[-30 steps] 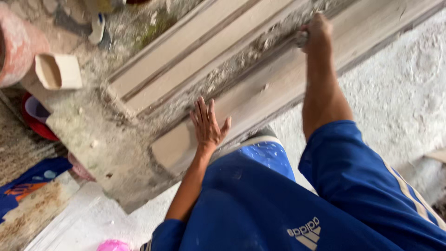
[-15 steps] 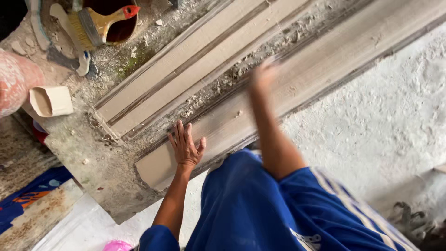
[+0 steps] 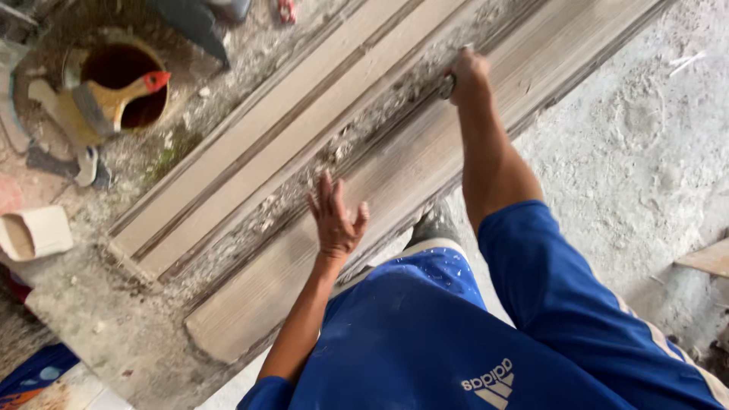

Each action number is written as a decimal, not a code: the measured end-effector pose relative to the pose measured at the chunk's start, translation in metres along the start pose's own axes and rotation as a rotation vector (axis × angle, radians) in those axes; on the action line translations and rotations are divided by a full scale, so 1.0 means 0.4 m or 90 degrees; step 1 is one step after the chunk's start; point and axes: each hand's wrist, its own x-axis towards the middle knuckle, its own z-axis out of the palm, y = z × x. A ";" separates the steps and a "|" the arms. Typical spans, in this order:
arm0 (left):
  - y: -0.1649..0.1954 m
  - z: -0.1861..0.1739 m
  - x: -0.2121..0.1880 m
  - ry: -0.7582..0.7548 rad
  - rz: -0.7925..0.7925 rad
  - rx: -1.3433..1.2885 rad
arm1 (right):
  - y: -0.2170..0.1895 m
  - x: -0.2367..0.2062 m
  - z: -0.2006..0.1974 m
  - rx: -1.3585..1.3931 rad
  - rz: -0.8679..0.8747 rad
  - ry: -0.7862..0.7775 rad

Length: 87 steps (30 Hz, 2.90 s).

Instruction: The person holds a small scraper and first works on its blade, then scrapes dried residue out of the grooves of long wooden moldings laid on the workshop floor, running the scraper along the profiles section by section while steadying the boards with the other hand.

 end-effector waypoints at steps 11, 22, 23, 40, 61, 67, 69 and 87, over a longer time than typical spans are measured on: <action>0.413 0.457 0.470 -0.106 -0.021 0.039 | -0.736 0.534 -0.302 -0.513 -0.211 0.090; 0.417 0.492 0.496 -0.119 -0.109 0.138 | -0.767 0.639 -0.303 -0.454 -0.336 0.154; 0.407 0.487 0.483 -0.118 -0.100 0.137 | -0.647 0.566 -0.255 -0.432 -0.355 0.168; 0.641 0.707 0.704 0.000 -0.007 -0.013 | -0.994 0.742 -0.400 -0.098 -0.076 0.009; 1.178 1.407 1.362 -0.229 -0.044 0.121 | -1.927 1.511 -0.739 -0.436 -0.304 0.166; 1.185 1.393 1.377 -0.147 -0.008 0.098 | -1.341 1.173 -0.511 -0.341 -0.520 0.237; 1.190 1.383 1.380 -0.114 0.029 0.097 | -1.318 1.131 -0.500 -0.215 -0.448 0.145; 1.655 1.813 1.824 -0.126 -0.051 0.135 | -2.452 1.894 -0.955 -0.133 -0.196 -0.029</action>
